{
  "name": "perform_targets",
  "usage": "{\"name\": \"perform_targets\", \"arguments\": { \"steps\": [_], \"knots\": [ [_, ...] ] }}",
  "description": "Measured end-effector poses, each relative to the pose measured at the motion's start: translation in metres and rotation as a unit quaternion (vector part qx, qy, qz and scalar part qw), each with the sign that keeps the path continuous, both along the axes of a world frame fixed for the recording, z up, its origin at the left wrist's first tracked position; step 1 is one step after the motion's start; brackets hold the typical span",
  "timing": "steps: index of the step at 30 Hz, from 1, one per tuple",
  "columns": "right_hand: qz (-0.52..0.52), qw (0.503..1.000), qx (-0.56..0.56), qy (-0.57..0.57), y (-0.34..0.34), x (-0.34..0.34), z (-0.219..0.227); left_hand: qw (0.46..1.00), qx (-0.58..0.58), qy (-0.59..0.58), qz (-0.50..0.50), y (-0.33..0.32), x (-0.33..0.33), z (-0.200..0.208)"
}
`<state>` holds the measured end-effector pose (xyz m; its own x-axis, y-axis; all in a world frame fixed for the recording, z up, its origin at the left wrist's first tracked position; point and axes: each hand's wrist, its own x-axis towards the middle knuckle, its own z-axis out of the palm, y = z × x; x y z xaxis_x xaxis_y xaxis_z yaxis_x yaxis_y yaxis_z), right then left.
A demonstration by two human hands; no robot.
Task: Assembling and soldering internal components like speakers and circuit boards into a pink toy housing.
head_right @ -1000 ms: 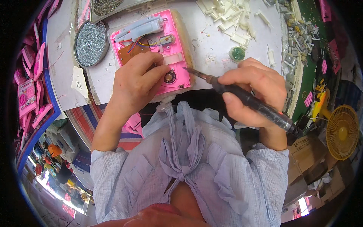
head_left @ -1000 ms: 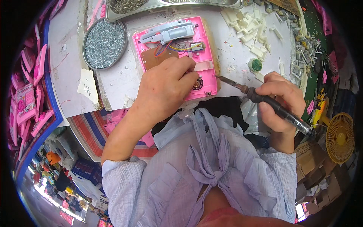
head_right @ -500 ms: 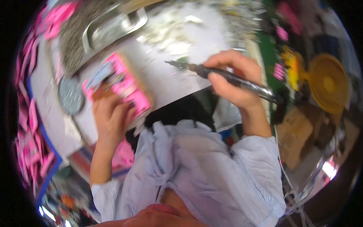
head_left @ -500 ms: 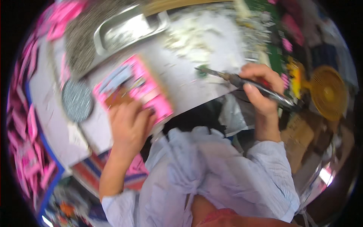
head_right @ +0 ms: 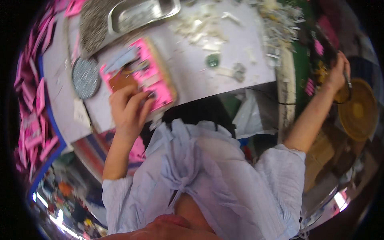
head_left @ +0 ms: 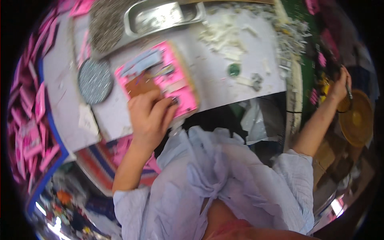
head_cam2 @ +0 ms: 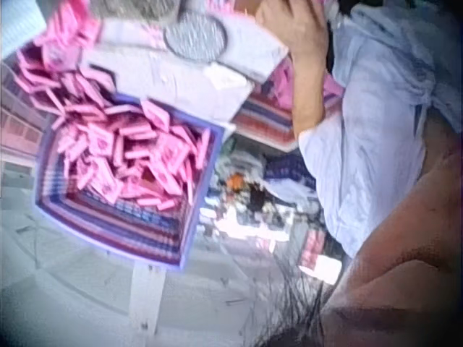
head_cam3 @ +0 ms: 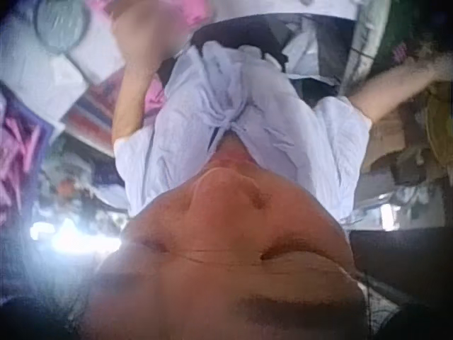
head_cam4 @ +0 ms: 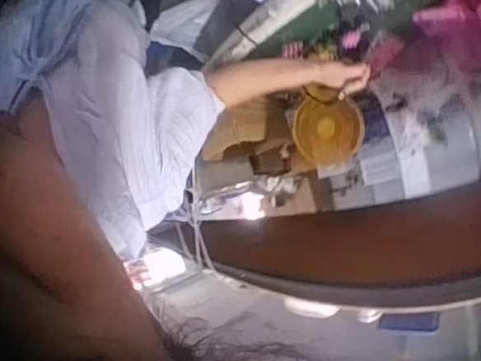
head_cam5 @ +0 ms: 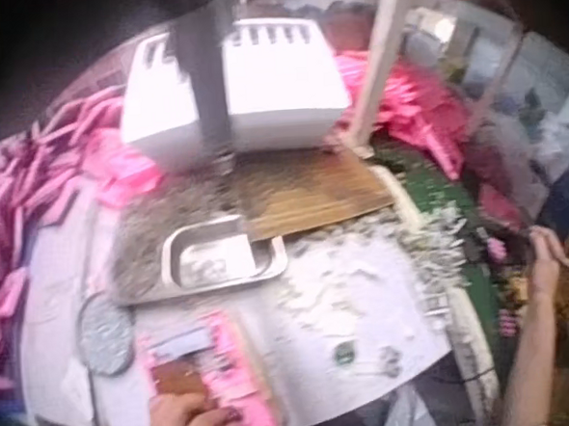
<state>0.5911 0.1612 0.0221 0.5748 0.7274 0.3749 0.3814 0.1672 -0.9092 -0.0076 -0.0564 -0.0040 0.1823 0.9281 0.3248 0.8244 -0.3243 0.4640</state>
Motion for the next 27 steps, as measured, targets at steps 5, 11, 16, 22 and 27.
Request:
{"name": "perform_targets", "arguments": {
  "steps": [5, 11, 16, 22, 27],
  "knots": [
    [0.054, 0.995, -0.08, 0.014, 0.052, 0.01, -0.017, 1.0, 0.015, -0.01, 0.012, 0.001, -0.001, -0.003],
    [0.056, 0.987, -0.112, 0.103, 0.056, 0.007, -0.022, 1.0, 0.007, -0.028, -0.002, 0.0, 0.007, -0.002],
    [0.139, 0.934, -0.098, 0.315, 0.038, 0.009, -0.024, 0.999, -0.006, -0.029, -0.02, 0.004, 0.005, -0.002],
    [0.207, 0.954, -0.106, 0.189, -0.063, -0.175, -0.003, 0.996, 0.044, -0.063, 0.052, -0.01, -0.022, 0.005],
    [0.576, 0.79, -0.022, -0.211, -0.128, -0.342, -0.013, 0.999, 0.021, -0.048, 0.005, -0.001, -0.029, 0.002]
  ]
}}
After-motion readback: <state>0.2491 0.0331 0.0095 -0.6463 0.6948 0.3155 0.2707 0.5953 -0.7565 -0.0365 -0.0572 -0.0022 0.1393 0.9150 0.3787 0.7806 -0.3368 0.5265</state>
